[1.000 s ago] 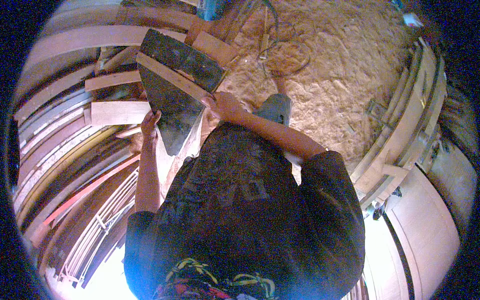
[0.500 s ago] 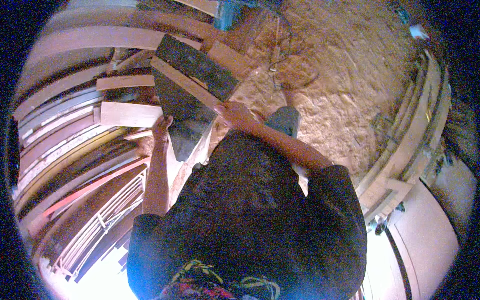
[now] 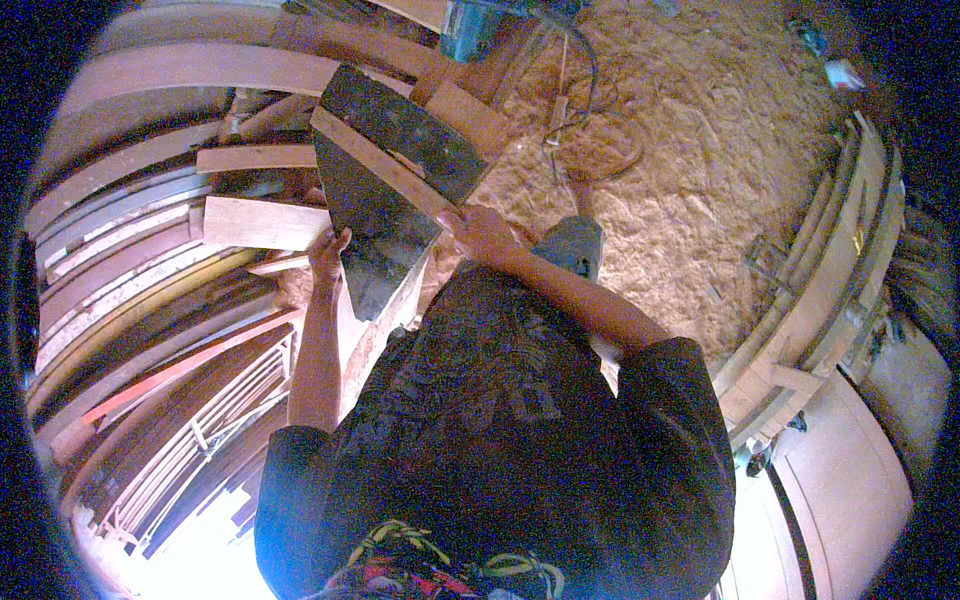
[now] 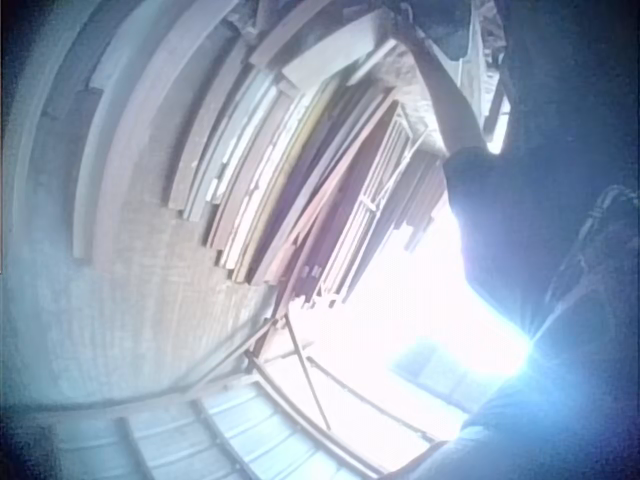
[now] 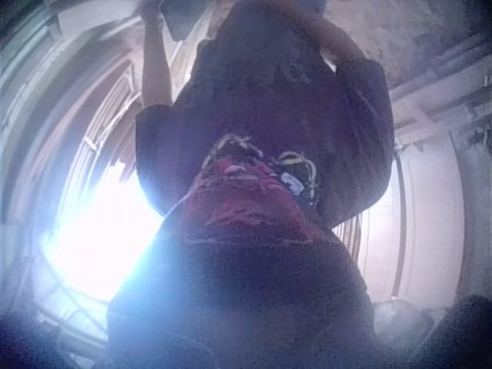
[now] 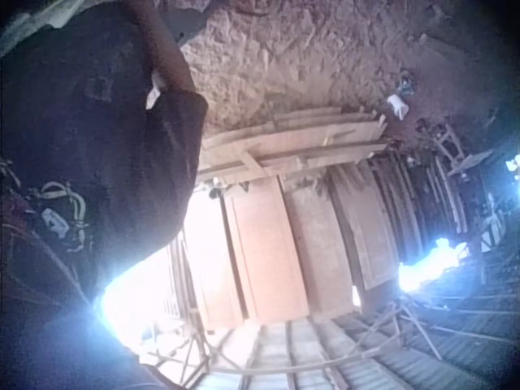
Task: The person uses a circular saw to cut a long wooden plank into smaller pieces. They repeatedly position the plank on a workbench, cut it, and then move the cut pieces aside.
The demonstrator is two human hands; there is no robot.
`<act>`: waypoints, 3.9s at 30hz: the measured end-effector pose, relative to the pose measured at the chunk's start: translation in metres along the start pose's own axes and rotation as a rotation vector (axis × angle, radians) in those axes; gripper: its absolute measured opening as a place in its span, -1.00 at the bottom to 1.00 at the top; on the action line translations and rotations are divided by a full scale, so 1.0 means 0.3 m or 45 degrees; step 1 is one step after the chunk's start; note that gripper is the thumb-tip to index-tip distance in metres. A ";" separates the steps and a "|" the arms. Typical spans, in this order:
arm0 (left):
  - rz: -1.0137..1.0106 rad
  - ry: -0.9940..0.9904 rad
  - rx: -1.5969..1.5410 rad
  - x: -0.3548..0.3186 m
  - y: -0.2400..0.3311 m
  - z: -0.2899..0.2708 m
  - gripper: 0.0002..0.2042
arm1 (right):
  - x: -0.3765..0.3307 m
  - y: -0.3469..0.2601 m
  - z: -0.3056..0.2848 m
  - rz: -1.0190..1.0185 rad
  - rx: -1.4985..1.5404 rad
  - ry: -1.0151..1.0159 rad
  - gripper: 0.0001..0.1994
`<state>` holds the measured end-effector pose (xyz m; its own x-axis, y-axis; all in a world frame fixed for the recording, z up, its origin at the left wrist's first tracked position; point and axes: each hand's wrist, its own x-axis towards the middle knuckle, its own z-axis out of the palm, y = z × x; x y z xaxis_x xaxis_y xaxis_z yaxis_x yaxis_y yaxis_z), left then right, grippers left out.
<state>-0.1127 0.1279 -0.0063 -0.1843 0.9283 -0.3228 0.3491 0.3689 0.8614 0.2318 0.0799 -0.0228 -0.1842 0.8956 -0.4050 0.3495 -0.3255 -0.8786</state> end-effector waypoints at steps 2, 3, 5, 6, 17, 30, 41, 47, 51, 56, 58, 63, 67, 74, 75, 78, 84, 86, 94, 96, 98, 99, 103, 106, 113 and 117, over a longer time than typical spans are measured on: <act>0.022 -0.006 0.107 0.009 -0.027 -0.034 -0.75 | -0.012 -0.012 -0.010 -0.107 -0.005 0.010 -0.39; 0.018 -0.011 0.091 0.014 -0.046 -0.042 -0.75 | -0.019 -0.022 -0.017 -0.162 -0.008 0.015 -0.39; 0.009 -0.026 0.058 0.026 -0.074 -0.046 -0.75 | -0.014 -0.026 -0.021 -0.037 0.010 -0.044 -0.39; 0.049 -0.027 0.034 0.036 -0.081 -0.043 -0.73 | -0.010 -0.025 -0.023 0.026 0.020 -0.071 -0.39; -0.023 -0.014 -0.142 0.057 -0.108 -0.046 -0.66 | -0.009 -0.015 -0.027 -0.185 -0.119 -0.054 -0.49; -0.090 -0.011 0.007 0.086 -0.125 -0.070 -0.76 | 0.020 0.007 0.022 -0.011 -0.065 0.056 -0.28; -0.094 -0.058 -0.132 0.081 -0.099 -0.056 -0.76 | 0.053 0.066 0.055 -0.125 -0.166 0.044 -0.45; -0.076 -0.053 -0.105 0.092 -0.131 -0.084 -0.73 | 0.044 0.049 0.056 -0.099 -0.159 0.069 -0.47; -0.011 -0.030 -0.147 0.079 -0.132 -0.059 -0.73 | 0.067 0.063 0.062 -0.109 -0.261 0.036 -0.44; 0.042 -0.020 -0.039 0.066 -0.152 -0.094 -0.71 | 0.021 -0.001 0.023 -0.086 -0.172 0.057 -0.37; 0.082 -0.024 -0.166 0.048 -0.107 -0.036 -0.71 | 0.001 -0.014 0.005 -0.123 -0.146 0.085 -0.36; 0.045 -0.022 -0.132 0.015 -0.043 -0.007 -0.65 | -0.005 -0.007 0.014 0.011 -0.121 0.126 -0.41; 0.060 -0.019 -0.154 0.030 -0.057 0.009 -0.70 | 0.011 0.048 0.038 -0.010 -0.148 0.159 -0.44; 0.235 0.007 0.483 0.083 -0.231 -0.101 -0.69 | -0.013 -0.015 0.005 -0.154 -0.150 0.079 -0.48; 0.209 0.039 0.134 0.069 -0.211 -0.057 -0.70 | -0.001 0.031 0.016 -0.415 -0.239 0.168 -0.47; 0.063 -0.009 0.109 0.034 -0.079 -0.012 -0.71 | -0.006 0.045 0.011 -0.262 -0.177 0.134 -0.46; 0.234 0.110 0.255 -0.015 -0.044 0.001 -0.74 | -0.012 0.050 0.020 -0.387 -0.145 0.164 -0.49; 0.157 0.082 0.034 -0.020 -0.041 0.015 -0.74 | -0.005 0.080 0.033 -0.532 -0.253 0.222 -0.49; 0.007 -0.035 -0.186 -0.023 -0.042 0.002 -0.58 | -0.023 0.027 0.007 -0.315 -0.090 0.123 -0.44; -0.009 -0.060 -0.224 -0.021 -0.051 0.001 -0.55 | -0.023 0.012 0.003 -0.318 -0.107 0.138 -0.42; -0.045 -0.061 -0.079 -0.001 -0.060 -0.011 -0.55 | -0.025 -0.011 -0.007 -0.158 -0.076 0.085 -0.45; -0.064 -0.061 -0.007 0.004 -0.069 -0.017 -0.54 | -0.027 -0.032 -0.015 -0.046 -0.048 0.038 -0.47; -0.084 -0.038 0.034 0.001 -0.056 -0.010 -0.53 | -0.033 -0.015 -0.007 -0.098 -0.094 0.071 -0.60; -0.075 -0.027 -0.028 -0.008 -0.047 -0.012 -0.52 | -0.024 0.068 0.031 -0.287 -0.219 0.136 -0.68; -0.117 -0.035 -0.119 -0.008 -0.048 -0.013 -0.54 | -0.034 -0.032 -0.015 -0.010 -0.082 0.007 -0.72; -0.116 -0.030 0.093 -0.001 -0.070 -0.020 -0.54 | 0.009 0.068 0.024 -0.201 -0.206 0.085 -0.68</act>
<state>-0.1254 0.1198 -0.0219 -0.1973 0.8911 -0.4085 0.3983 0.4537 0.7972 0.2319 0.0735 -0.0437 -0.1890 0.9514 -0.2432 0.4649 -0.1315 -0.8756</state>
